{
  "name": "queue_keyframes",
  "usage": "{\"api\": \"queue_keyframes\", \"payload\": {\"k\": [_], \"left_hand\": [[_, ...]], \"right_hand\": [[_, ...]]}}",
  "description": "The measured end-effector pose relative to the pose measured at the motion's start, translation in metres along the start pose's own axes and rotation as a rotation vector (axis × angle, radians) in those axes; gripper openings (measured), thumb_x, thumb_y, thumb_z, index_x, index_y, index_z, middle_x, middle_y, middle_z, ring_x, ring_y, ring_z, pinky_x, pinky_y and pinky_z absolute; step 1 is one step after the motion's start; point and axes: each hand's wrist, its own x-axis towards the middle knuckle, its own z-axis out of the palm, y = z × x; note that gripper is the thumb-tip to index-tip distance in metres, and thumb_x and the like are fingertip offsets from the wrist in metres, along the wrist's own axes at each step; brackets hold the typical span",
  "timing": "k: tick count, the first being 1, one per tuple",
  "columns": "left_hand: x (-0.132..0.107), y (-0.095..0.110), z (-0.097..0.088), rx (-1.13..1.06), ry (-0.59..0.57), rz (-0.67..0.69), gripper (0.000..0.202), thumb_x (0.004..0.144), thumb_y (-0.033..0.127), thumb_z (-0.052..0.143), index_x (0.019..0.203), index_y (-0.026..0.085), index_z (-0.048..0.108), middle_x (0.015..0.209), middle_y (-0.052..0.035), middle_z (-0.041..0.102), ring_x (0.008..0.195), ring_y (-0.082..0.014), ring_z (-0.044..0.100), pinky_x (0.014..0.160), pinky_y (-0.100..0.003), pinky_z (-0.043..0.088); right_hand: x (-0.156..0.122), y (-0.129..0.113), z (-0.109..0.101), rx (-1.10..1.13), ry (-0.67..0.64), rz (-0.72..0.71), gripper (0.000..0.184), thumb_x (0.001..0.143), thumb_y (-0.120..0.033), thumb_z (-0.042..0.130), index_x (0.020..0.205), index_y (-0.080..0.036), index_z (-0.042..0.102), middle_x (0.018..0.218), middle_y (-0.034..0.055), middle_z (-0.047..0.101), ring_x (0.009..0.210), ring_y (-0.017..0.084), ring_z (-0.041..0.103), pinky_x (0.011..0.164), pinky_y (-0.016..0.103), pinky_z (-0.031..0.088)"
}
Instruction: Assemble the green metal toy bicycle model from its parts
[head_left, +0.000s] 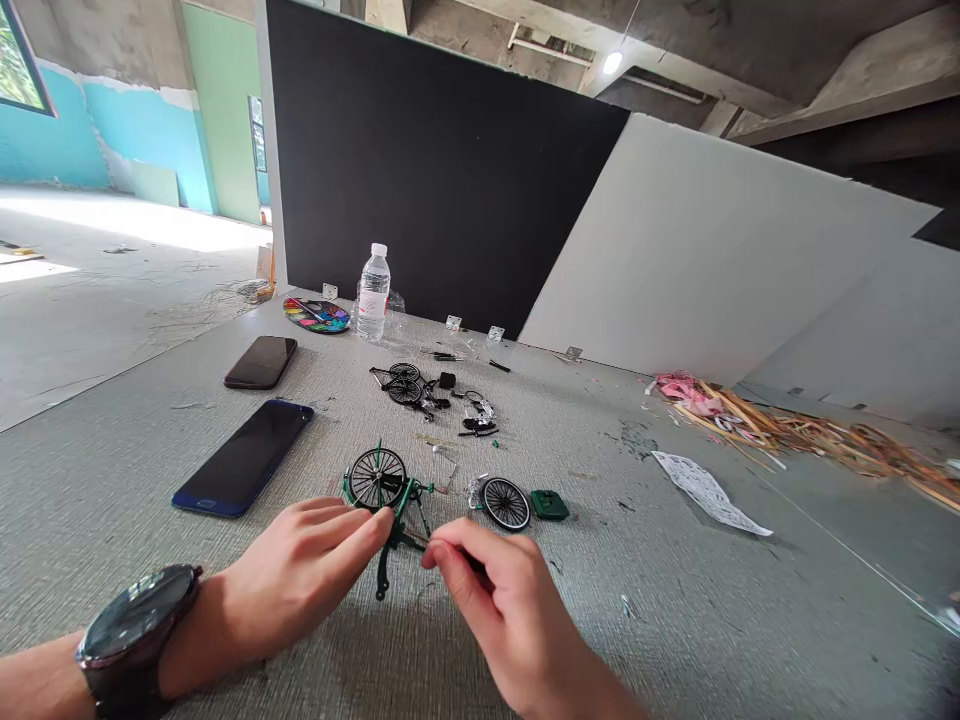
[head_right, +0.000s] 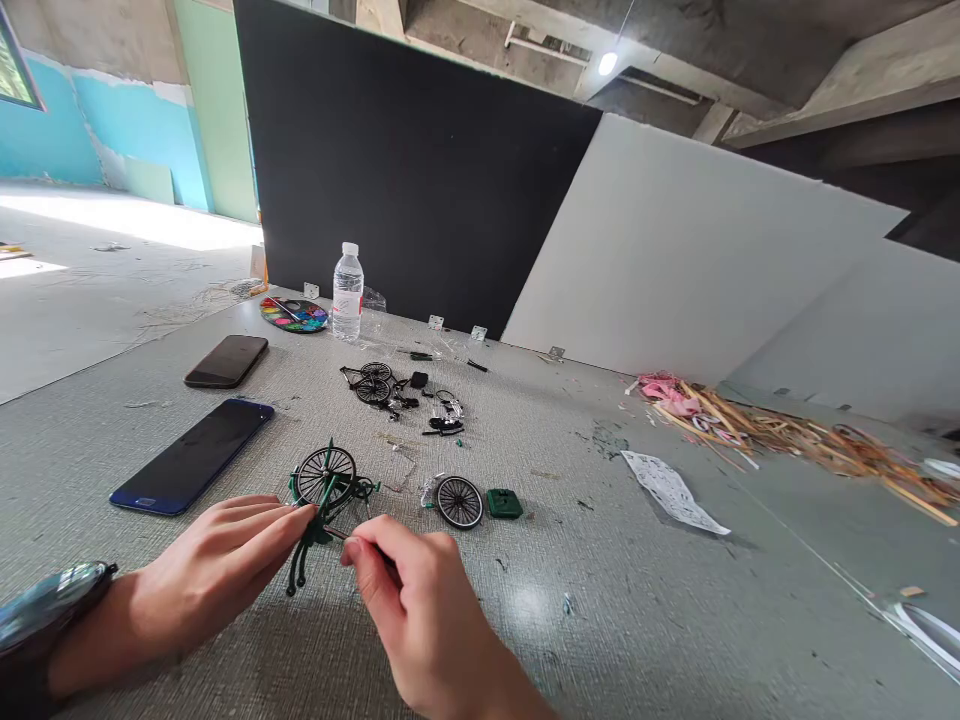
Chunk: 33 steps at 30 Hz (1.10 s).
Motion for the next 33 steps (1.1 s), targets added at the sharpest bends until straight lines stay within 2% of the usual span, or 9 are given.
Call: {"api": "queue_keyframes", "payload": {"k": [4,7,10,14,18,21,25,28,33], "left_hand": [[0.000,-0.005,-0.004,0.020,-0.078,0.095,0.035,0.114,0.014,0.019,0.114,0.008,0.054,0.060,0.0022,0.059,0.044,-0.0151,0.052,0.044,-0.029,0.048],[0.001,-0.008,-0.002,0.060,-0.122,0.116,0.034,0.114,0.012,0.020,0.114,0.009,0.054,0.061,0.0016,0.061,0.045,-0.0161,0.054,0.047,-0.031,0.049],[0.001,-0.009,0.003,0.041,-0.102,0.053,0.036,0.114,0.014,0.018,0.112,0.011,0.054,0.061,0.0018,0.062,0.044,-0.0158,0.055,0.045,-0.030,0.048],[-0.003,-0.007,0.009,-0.036,-0.066,-0.072,0.038,0.116,0.022,0.019,0.108,0.015,0.055,0.061,0.0016,0.063,0.045,-0.0150,0.056,0.045,-0.027,0.047],[-0.006,-0.002,0.011,-0.114,-0.074,-0.153,0.037,0.116,0.026,0.021,0.108,0.017,0.056,0.064,0.0016,0.064,0.048,-0.0144,0.058,0.047,-0.025,0.048],[-0.006,0.001,0.011,-0.114,-0.067,-0.132,0.038,0.116,0.025,0.020,0.104,0.017,0.055,0.061,0.0030,0.060,0.046,-0.0150,0.054,0.046,-0.027,0.047],[-0.006,0.001,0.009,-0.088,-0.066,-0.055,0.037,0.115,0.019,0.019,0.099,0.018,0.053,0.063,0.0017,0.061,0.047,-0.0156,0.054,0.046,-0.028,0.047],[-0.005,-0.001,0.006,-0.047,-0.072,-0.011,0.038,0.115,0.018,0.018,0.098,0.018,0.051,0.060,0.0025,0.059,0.045,-0.0156,0.051,0.044,-0.028,0.044],[-0.004,-0.004,0.004,-0.024,-0.106,0.029,0.036,0.116,0.018,0.019,0.098,0.017,0.050,0.059,0.0034,0.058,0.044,-0.0151,0.048,0.044,-0.029,0.042]], "right_hand": [[0.007,-0.003,-0.002,0.600,-0.171,0.435,0.034,0.102,-0.050,0.051,0.083,-0.023,0.059,0.047,-0.0145,0.019,0.039,0.008,0.012,0.037,0.024,0.016],[0.009,-0.002,-0.003,0.590,-0.172,0.473,0.031,0.102,-0.045,0.050,0.082,-0.023,0.058,0.047,-0.0147,0.018,0.040,0.008,0.011,0.038,0.023,0.015],[0.006,0.001,-0.003,0.258,-0.112,0.269,0.029,0.106,-0.040,0.043,0.088,-0.022,0.058,0.054,-0.0101,0.033,0.045,0.009,0.027,0.043,0.024,0.027],[0.004,0.009,-0.007,-0.433,0.023,-0.232,0.027,0.107,-0.022,0.038,0.113,-0.017,0.064,0.080,0.0033,0.063,0.062,0.014,0.054,0.055,0.029,0.040],[0.004,0.017,-0.011,-0.954,0.168,-0.580,0.043,0.104,-0.010,0.030,0.133,-0.014,0.062,0.072,0.0050,0.064,0.050,0.016,0.051,0.048,0.033,0.036],[0.001,0.019,-0.010,-1.027,0.167,-0.660,0.041,0.102,-0.006,0.032,0.129,-0.007,0.063,0.063,0.0029,0.061,0.049,0.018,0.055,0.047,0.034,0.039],[-0.005,0.021,-0.004,-0.913,0.095,-0.570,0.040,0.101,-0.007,0.037,0.132,-0.005,0.061,0.069,0.0057,0.069,0.054,0.020,0.062,0.047,0.036,0.042],[-0.006,0.019,0.001,-0.654,0.070,-0.427,0.036,0.103,-0.013,0.039,0.128,-0.009,0.064,0.076,0.0069,0.073,0.060,0.019,0.065,0.052,0.034,0.046],[-0.001,0.006,0.001,-0.240,-0.035,-0.104,0.029,0.106,-0.027,0.044,0.102,-0.018,0.071,0.066,-0.0021,0.055,0.056,0.013,0.045,0.054,0.030,0.038]]}}
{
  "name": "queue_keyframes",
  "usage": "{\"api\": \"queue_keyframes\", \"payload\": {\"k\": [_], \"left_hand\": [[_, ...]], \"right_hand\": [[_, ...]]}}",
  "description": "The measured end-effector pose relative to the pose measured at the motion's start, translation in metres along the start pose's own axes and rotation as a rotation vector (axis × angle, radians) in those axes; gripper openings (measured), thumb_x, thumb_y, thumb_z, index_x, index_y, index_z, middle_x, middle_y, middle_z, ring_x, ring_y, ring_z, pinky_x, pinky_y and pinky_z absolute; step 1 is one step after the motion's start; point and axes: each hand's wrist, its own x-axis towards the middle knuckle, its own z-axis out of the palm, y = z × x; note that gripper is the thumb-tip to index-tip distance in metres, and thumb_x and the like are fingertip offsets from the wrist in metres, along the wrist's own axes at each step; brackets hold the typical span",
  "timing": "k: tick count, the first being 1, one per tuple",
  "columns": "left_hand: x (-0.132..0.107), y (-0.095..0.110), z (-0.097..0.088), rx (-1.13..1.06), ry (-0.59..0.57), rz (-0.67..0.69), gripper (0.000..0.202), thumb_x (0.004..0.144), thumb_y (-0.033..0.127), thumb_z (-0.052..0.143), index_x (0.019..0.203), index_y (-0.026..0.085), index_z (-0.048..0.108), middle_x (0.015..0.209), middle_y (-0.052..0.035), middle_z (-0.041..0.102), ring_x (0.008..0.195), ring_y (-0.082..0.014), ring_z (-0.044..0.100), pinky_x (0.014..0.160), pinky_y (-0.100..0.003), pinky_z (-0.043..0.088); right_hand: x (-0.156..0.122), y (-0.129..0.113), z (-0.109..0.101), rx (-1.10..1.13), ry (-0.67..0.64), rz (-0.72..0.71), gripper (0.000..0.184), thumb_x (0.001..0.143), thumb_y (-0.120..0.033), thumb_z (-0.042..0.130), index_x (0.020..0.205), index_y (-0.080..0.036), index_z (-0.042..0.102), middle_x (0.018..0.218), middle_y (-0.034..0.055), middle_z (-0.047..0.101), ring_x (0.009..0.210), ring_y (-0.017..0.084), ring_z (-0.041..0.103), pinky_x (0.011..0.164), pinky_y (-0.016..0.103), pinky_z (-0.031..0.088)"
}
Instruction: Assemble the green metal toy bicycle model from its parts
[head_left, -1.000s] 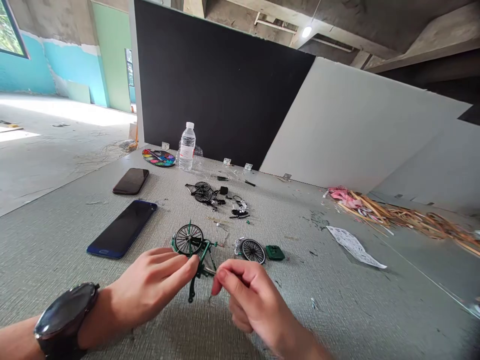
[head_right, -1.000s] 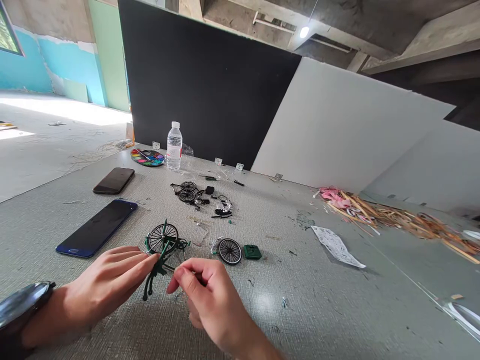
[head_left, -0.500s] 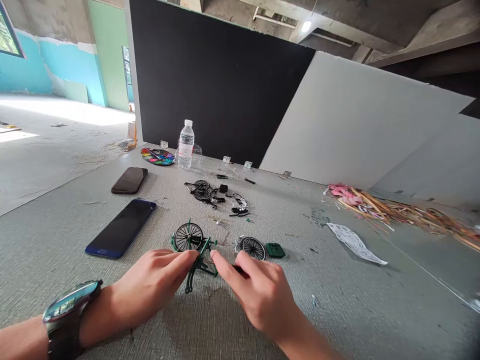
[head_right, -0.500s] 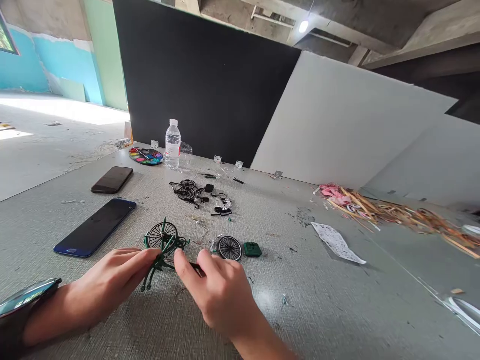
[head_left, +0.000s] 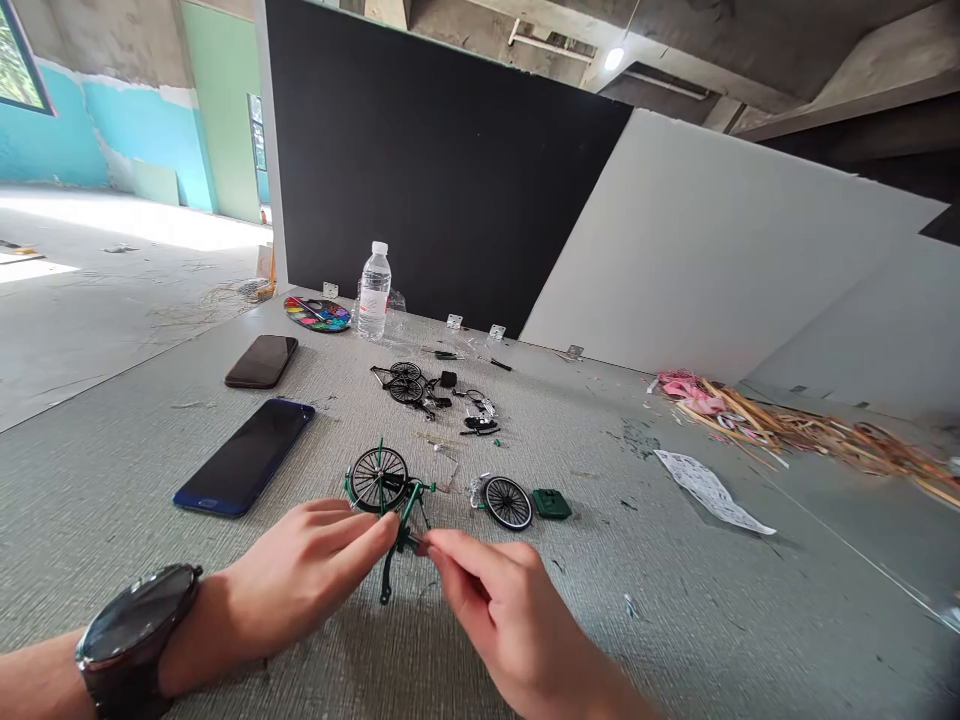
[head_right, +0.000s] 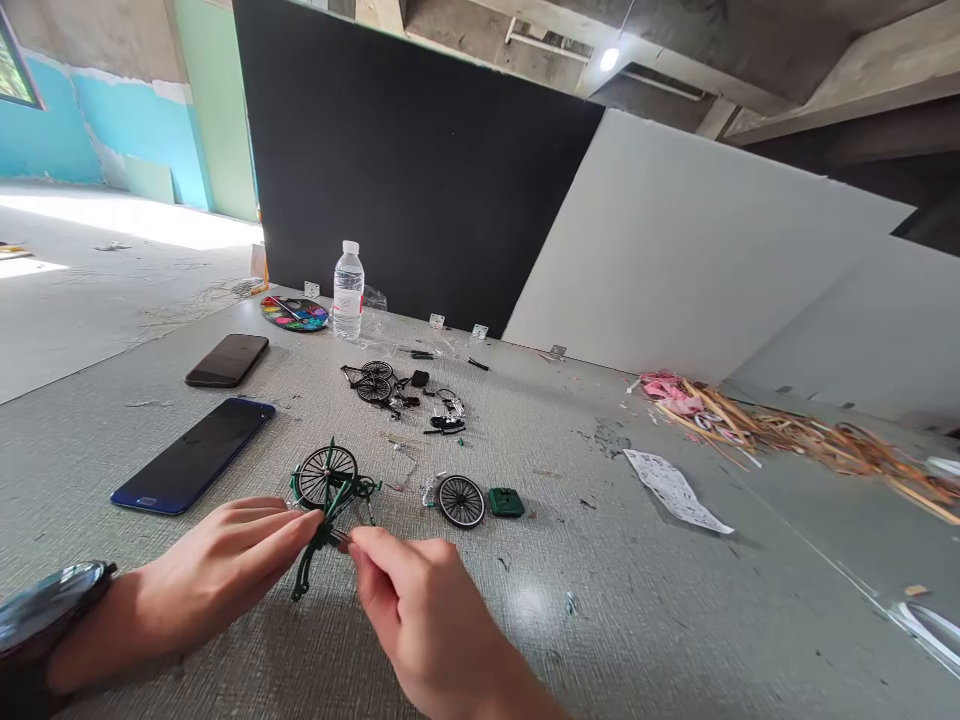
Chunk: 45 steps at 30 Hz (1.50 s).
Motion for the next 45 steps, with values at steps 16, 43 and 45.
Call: {"api": "queue_keyframes", "payload": {"k": [16,43,45], "left_hand": [[0.003,-0.006,-0.006,0.043,-0.004,0.128,0.035,0.113,0.011,0.019,0.117,0.006,0.054,0.061,0.0005,0.060,0.046,-0.0164,0.052,0.047,-0.030,0.048],[0.001,0.006,0.009,0.050,0.015,-0.092,0.032,0.115,0.024,0.022,0.096,0.021,0.049,0.058,0.0044,0.063,0.039,-0.0165,0.056,0.042,-0.030,0.042],[0.001,0.006,0.010,0.046,-0.008,-0.085,0.034,0.115,0.025,0.022,0.094,0.021,0.048,0.060,0.0037,0.064,0.040,-0.0169,0.057,0.044,-0.031,0.043]], "right_hand": [[0.006,-0.004,-0.005,0.695,-0.157,0.401,0.044,0.102,-0.057,0.053,0.099,-0.017,0.072,0.048,-0.0132,0.026,0.040,0.007,0.021,0.039,0.025,0.017],[0.008,-0.007,0.033,0.506,0.189,0.279,0.041,0.082,-0.041,0.076,0.079,-0.026,0.038,0.084,-0.0011,0.053,0.081,0.017,0.057,0.077,0.033,0.055],[0.011,-0.009,0.035,0.527,0.215,0.291,0.042,0.083,-0.037,0.073,0.076,-0.026,0.033,0.078,-0.0036,0.047,0.074,0.015,0.052,0.071,0.029,0.054]]}}
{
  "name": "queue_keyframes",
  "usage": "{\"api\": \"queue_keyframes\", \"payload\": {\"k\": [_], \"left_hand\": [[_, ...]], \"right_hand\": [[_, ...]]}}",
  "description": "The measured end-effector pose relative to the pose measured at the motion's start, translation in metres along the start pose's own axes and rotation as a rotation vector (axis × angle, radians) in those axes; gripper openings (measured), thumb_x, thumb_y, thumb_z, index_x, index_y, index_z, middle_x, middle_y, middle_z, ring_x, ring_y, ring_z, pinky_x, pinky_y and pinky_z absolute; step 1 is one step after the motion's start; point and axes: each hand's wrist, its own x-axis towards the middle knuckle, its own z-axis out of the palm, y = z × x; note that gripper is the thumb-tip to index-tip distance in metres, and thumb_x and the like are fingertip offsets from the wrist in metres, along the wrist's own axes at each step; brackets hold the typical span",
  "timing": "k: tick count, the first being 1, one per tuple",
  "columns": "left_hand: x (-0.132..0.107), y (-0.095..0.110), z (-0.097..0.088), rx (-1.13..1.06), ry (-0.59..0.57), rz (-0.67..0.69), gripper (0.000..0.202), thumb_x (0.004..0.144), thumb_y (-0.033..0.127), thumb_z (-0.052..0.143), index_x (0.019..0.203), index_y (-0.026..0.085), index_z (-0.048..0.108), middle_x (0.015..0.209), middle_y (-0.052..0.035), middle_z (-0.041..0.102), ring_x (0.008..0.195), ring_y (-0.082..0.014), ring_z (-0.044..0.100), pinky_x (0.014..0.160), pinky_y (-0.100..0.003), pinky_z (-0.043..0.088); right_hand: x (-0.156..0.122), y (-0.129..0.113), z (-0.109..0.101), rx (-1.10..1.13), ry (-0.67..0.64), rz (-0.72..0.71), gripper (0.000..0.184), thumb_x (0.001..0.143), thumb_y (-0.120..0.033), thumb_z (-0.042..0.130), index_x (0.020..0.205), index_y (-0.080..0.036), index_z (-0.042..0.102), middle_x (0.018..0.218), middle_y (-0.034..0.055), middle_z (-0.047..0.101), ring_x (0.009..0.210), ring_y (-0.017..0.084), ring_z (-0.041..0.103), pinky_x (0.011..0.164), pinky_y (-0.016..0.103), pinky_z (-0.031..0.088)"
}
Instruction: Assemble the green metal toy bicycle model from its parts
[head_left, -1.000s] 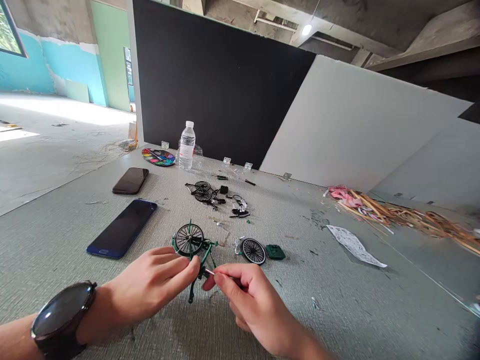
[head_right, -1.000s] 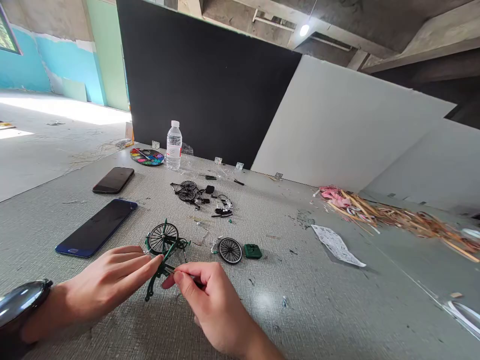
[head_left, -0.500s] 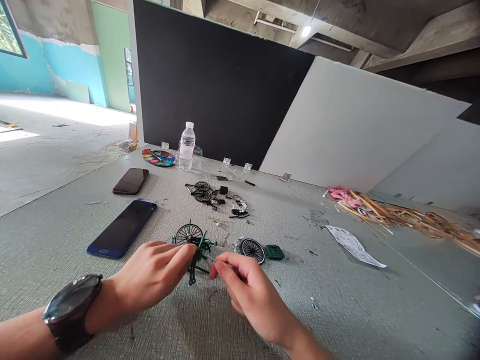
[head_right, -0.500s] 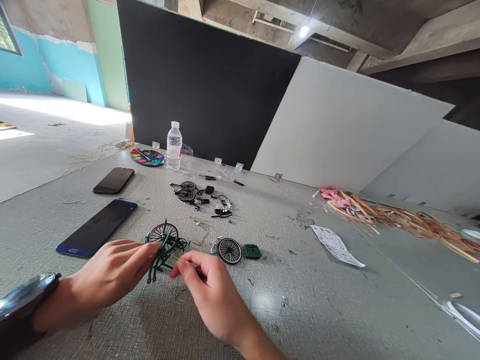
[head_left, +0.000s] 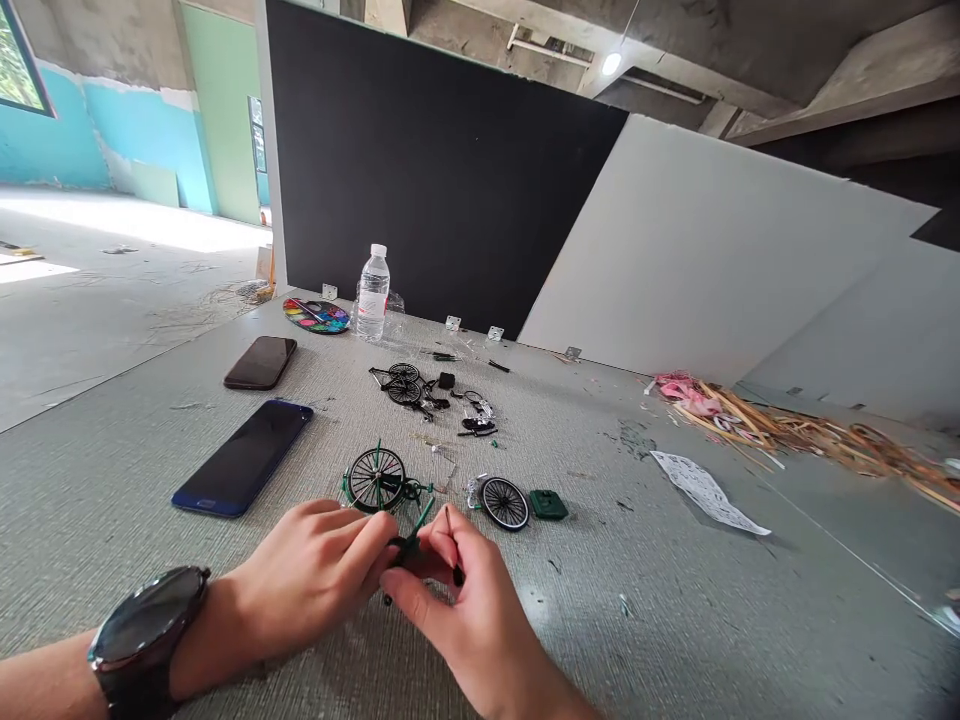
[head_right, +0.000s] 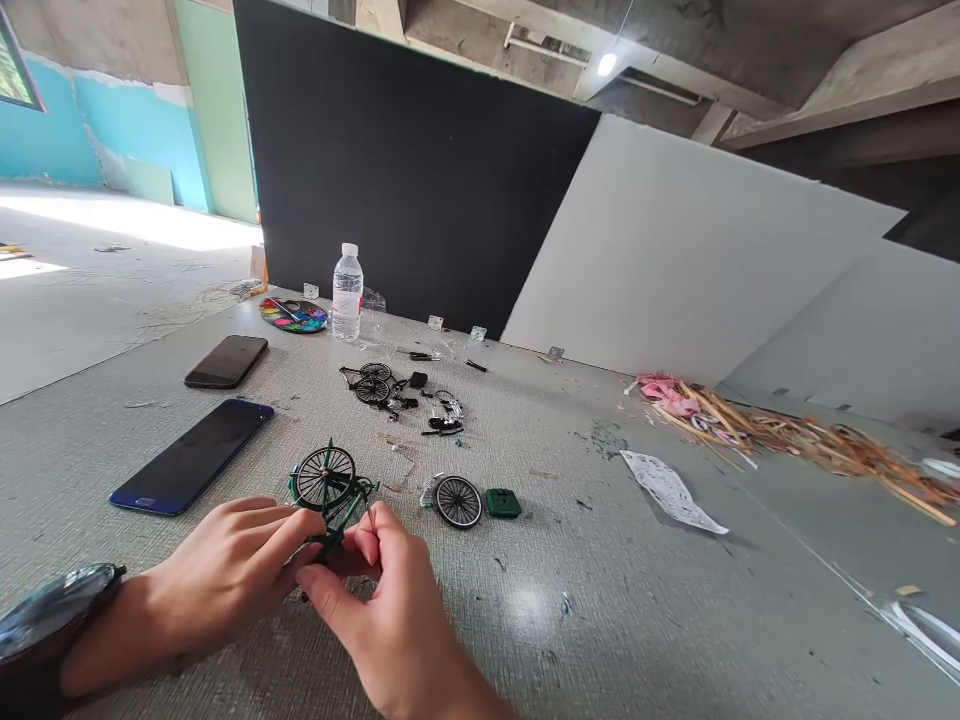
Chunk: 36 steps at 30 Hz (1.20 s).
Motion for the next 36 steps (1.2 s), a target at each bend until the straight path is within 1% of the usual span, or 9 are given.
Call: {"api": "queue_keyframes", "payload": {"k": [5,9,12,20,24,27,31,33,36], "left_hand": [[0.000,-0.001,0.001,0.010,-0.051,-0.027,0.036,0.115,0.029,0.027,0.086,0.023,0.047,0.060,0.0038,0.062,0.042,-0.0176,0.058,0.046,-0.032,0.043],[0.000,0.000,0.000,0.005,-0.088,-0.032,0.041,0.116,0.030,0.020,0.083,0.023,0.045,0.059,0.0038,0.060,0.041,-0.0176,0.056,0.045,-0.032,0.041],[0.000,0.001,0.000,-0.005,-0.127,-0.032,0.044,0.116,0.031,0.017,0.083,0.024,0.044,0.059,0.0036,0.061,0.042,-0.0177,0.057,0.046,-0.032,0.042],[0.001,-0.001,-0.001,0.012,-0.134,-0.039,0.045,0.116,0.031,0.016,0.083,0.023,0.045,0.058,0.0036,0.061,0.042,-0.0173,0.057,0.047,-0.032,0.042],[0.000,-0.003,-0.004,-0.026,-0.165,-0.025,0.047,0.115,0.039,0.015,0.086,0.022,0.048,0.060,0.0021,0.063,0.044,-0.0183,0.060,0.047,-0.033,0.043],[-0.003,-0.010,-0.008,-0.033,-0.123,-0.006,0.050,0.114,0.049,0.018,0.087,0.022,0.051,0.058,0.0016,0.062,0.042,-0.0193,0.059,0.045,-0.034,0.044],[-0.009,-0.022,-0.008,-0.044,-0.045,-0.065,0.047,0.115,0.042,0.022,0.085,0.021,0.052,0.056,0.0018,0.062,0.043,-0.0180,0.060,0.045,-0.032,0.044],[-0.011,-0.026,-0.005,-0.050,-0.045,-0.092,0.048,0.115,0.041,0.024,0.082,0.021,0.053,0.055,0.0020,0.061,0.042,-0.0175,0.060,0.045,-0.032,0.042],[-0.012,-0.027,0.000,-0.050,-0.065,-0.094,0.049,0.115,0.039,0.027,0.078,0.021,0.055,0.054,0.0019,0.060,0.042,-0.0170,0.059,0.045,-0.031,0.041]], "right_hand": [[0.004,0.001,-0.003,0.054,0.041,-0.052,0.041,0.082,-0.031,0.070,0.074,-0.027,0.030,0.075,-0.0052,0.044,0.068,0.013,0.052,0.067,0.027,0.054],[0.005,0.003,-0.007,0.079,0.029,-0.038,0.042,0.082,-0.032,0.071,0.075,-0.027,0.030,0.077,-0.0042,0.049,0.070,0.013,0.057,0.069,0.029,0.056],[0.005,0.003,-0.007,0.065,0.029,-0.048,0.040,0.082,-0.029,0.071,0.074,-0.027,0.032,0.076,-0.0053,0.045,0.069,0.012,0.054,0.069,0.028,0.055],[0.005,0.002,-0.007,0.108,0.026,-0.032,0.041,0.081,-0.027,0.073,0.075,-0.027,0.033,0.081,-0.0041,0.050,0.074,0.013,0.058,0.074,0.029,0.054],[0.006,0.002,-0.014,-0.050,0.007,-0.092,0.036,0.086,-0.028,0.066,0.075,-0.027,0.031,0.075,-0.0054,0.044,0.068,0.014,0.052,0.066,0.027,0.048],[0.011,0.002,-0.029,-0.261,0.039,-0.168,0.035,0.090,-0.030,0.063,0.076,-0.028,0.030,0.073,-0.0045,0.046,0.068,0.015,0.051,0.065,0.028,0.045],[0.022,0.007,-0.057,-0.534,0.158,-0.272,0.031,0.097,-0.030,0.052,0.077,-0.028,0.028,0.071,-0.0039,0.046,0.067,0.016,0.050,0.066,0.030,0.042],[0.028,0.010,-0.069,-0.639,0.161,-0.260,0.031,0.099,-0.029,0.046,0.076,-0.028,0.026,0.070,-0.0041,0.045,0.063,0.015,0.047,0.065,0.030,0.041],[0.033,0.015,-0.081,-0.685,0.125,-0.233,0.031,0.098,-0.025,0.045,0.074,-0.028,0.025,0.066,-0.0050,0.043,0.058,0.015,0.043,0.061,0.029,0.039]]}}
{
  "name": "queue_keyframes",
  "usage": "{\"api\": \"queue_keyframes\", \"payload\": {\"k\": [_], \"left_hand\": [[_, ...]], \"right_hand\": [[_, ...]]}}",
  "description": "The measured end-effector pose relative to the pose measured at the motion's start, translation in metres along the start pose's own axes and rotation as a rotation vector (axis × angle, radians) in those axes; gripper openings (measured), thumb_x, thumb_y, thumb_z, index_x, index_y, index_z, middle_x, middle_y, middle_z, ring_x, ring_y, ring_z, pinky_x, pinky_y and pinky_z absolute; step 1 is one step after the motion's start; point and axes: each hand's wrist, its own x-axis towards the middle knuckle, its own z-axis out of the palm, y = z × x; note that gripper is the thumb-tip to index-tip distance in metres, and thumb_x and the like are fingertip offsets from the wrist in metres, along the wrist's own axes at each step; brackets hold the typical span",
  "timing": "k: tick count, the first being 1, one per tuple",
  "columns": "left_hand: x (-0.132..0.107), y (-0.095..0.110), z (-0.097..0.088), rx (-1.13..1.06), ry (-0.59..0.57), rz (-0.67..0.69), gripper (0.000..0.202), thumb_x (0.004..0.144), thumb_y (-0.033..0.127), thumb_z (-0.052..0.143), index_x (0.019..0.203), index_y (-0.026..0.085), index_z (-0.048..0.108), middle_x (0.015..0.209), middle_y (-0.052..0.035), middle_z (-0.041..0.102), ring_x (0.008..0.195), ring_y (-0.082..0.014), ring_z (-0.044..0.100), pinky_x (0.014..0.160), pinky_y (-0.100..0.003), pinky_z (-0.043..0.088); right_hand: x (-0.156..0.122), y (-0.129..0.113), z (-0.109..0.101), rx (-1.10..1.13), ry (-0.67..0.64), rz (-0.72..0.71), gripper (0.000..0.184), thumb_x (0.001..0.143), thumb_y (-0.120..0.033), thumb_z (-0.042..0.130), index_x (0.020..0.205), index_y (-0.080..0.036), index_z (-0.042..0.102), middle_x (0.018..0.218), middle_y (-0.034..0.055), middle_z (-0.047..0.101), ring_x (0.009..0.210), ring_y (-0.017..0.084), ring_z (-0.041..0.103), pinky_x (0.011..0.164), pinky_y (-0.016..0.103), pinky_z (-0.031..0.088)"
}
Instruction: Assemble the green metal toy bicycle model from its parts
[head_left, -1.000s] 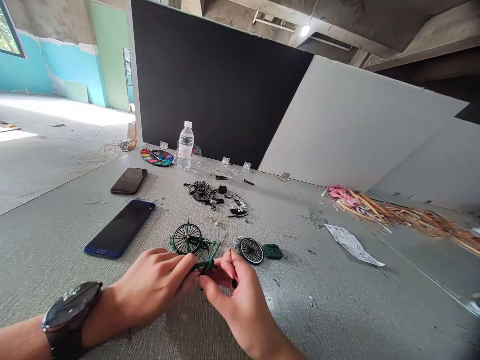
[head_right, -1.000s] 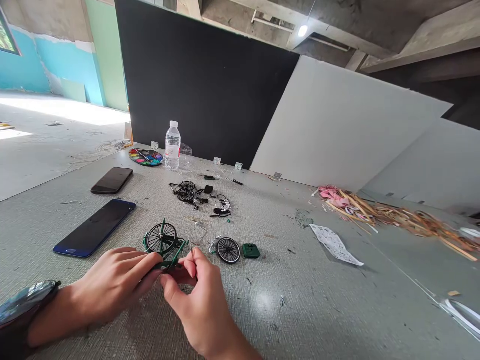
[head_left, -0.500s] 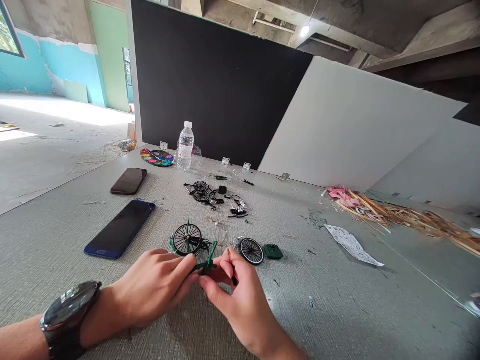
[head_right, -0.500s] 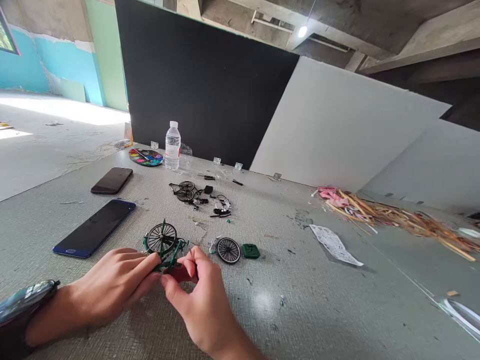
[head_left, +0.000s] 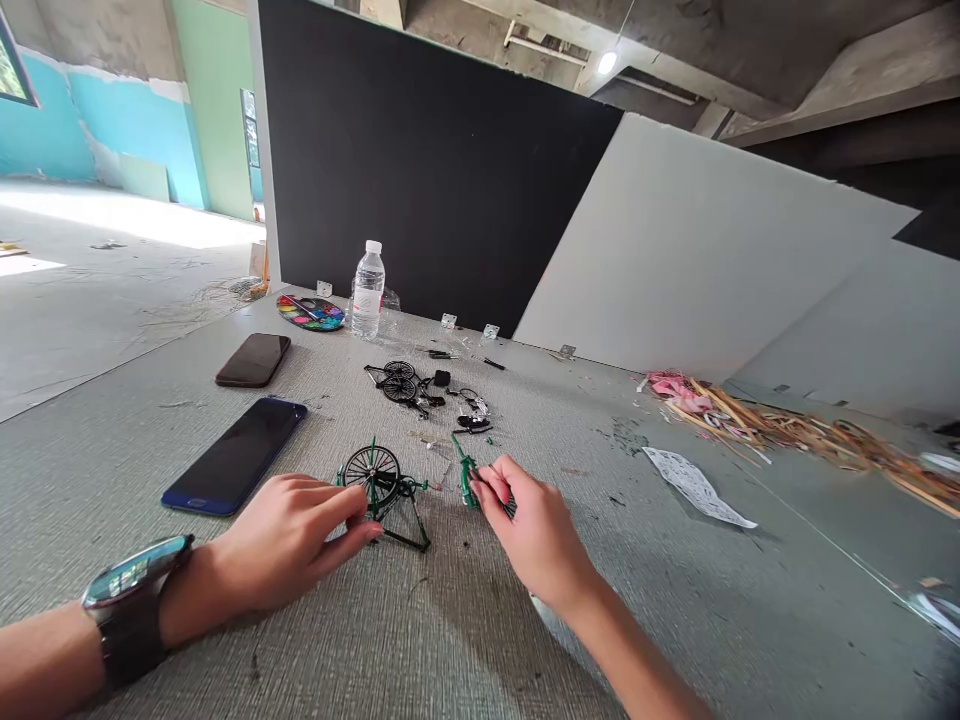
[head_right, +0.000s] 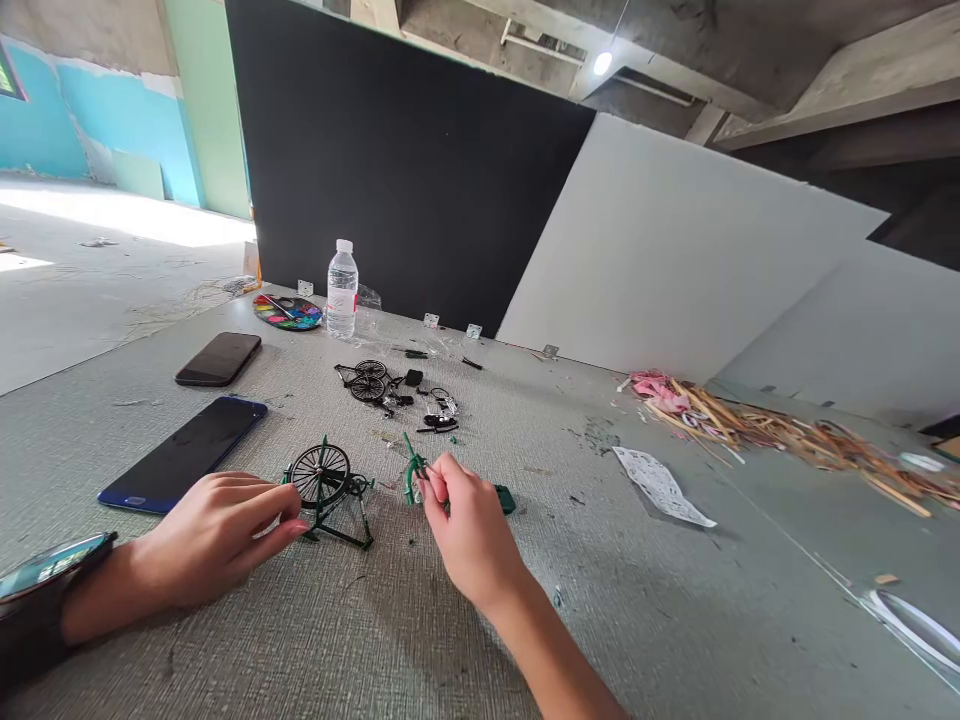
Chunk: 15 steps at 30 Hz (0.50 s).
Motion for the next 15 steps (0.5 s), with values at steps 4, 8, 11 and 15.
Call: {"api": "queue_keyframes", "payload": {"k": [4,8,11,15], "left_hand": [[0.001,0.002,0.002,-0.022,-0.022,0.033,0.046,0.114,0.037,0.031,0.080,0.021,0.055,0.057,0.0020,0.061,0.045,-0.0169,0.060,0.046,-0.031,0.043],[0.003,0.004,0.000,-0.056,0.092,0.013,0.029,0.112,0.039,0.042,0.107,0.016,0.059,0.081,-0.0059,0.071,0.066,-0.0216,0.070,0.057,-0.034,0.055],[0.004,0.005,-0.001,-0.024,0.115,0.030,0.031,0.110,0.040,0.046,0.122,0.014,0.058,0.104,-0.0140,0.071,0.087,-0.0272,0.071,0.071,-0.042,0.060],[0.004,0.007,-0.002,-0.010,0.081,0.110,0.033,0.111,0.038,0.046,0.130,0.014,0.058,0.115,-0.0170,0.068,0.099,-0.0309,0.069,0.080,-0.047,0.060]], "right_hand": [[-0.001,0.001,-0.002,0.022,-0.074,-0.002,0.034,0.094,-0.022,0.053,0.072,-0.027,0.027,0.065,-0.0035,0.053,0.068,0.016,0.062,0.065,0.027,0.044],[-0.005,-0.008,-0.001,0.084,-0.054,-0.042,0.036,0.096,-0.024,0.056,0.070,-0.027,0.031,0.064,-0.0030,0.055,0.077,0.018,0.070,0.066,0.027,0.047],[-0.007,-0.015,-0.002,0.077,-0.059,-0.131,0.030,0.097,-0.021,0.056,0.072,-0.026,0.041,0.067,-0.0031,0.055,0.070,0.016,0.065,0.063,0.028,0.046],[-0.013,-0.024,-0.003,0.181,-0.130,-0.228,0.036,0.095,-0.014,0.057,0.068,-0.025,0.035,0.083,0.0011,0.069,0.081,0.016,0.067,0.069,0.030,0.047]]}}
